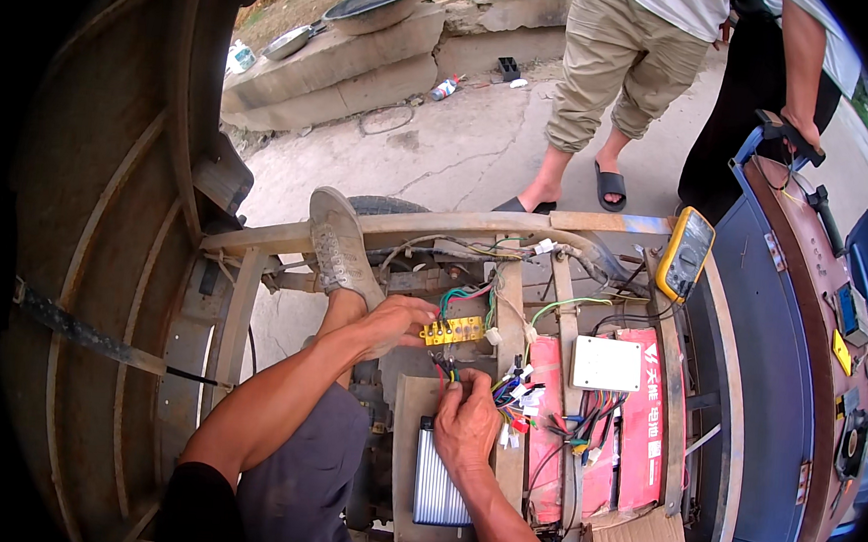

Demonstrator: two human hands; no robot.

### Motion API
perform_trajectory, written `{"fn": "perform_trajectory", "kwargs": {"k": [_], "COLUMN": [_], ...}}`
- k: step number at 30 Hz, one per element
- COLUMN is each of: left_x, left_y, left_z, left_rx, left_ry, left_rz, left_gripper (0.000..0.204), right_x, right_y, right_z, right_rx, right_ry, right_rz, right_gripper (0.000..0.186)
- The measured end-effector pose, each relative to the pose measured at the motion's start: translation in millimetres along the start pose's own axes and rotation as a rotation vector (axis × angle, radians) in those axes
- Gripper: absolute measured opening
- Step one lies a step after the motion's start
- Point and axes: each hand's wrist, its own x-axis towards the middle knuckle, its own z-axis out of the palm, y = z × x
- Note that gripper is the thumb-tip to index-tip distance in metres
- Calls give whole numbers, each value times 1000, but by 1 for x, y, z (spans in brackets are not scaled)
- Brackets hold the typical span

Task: The person unboxes a new motor controller and prepares the wiring on an electric tricycle. They identify the correct wires, use a terminal block to organize the connections, and begin securing the wires to the terminal block while another person assists.

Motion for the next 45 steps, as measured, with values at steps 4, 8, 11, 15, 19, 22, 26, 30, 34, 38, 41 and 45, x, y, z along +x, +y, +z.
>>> {"fn": "perform_trajectory", "kwargs": {"k": [4,8,11,15,19,22,26,30,34,38,41,45], "left_x": [7,2,6,9,9,19,17,15,20,23,23,18], "left_y": [-7,-1,-5,-9,-9,-21,-18,-16,-19,-21,-18,-10], "left_z": [-3,3,-1,2,7,3,6,9,6,6,5,4], "left_rx": [14,70,85,147,272,312,421,453,516,492,384,218], "left_ry": [-13,7,-12,-21,26,51,70,101,109,88,51,-26], "left_rz": [17,11,9,34,81,163,204,231,243,261,231,200], "left_gripper": [41,42,40,34,27,25,27,28,28,28,25,23], "right_x": [-1,0,-1,0,-1,-1,-1,-1,-1,0,-1,-1], "right_y": [-1,-2,2,3,1,-2,-2,-2,-3,0,-5,-7], "right_z": [0,-1,4,3,3,2,1,1,2,3,1,1], "right_rx": [-25,-8,-17,-27,-42,-35,-26,-23,-33,-46,-55,-90], "right_ry": [23,3,58,76,84,51,28,29,26,23,45,26], "right_rz": [-33,9,-62,-79,-99,-70,-32,-33,-33,-34,-82,-63], "right_gripper": [18,17,16,16,16,17,18,18,18,19,20,22]}}
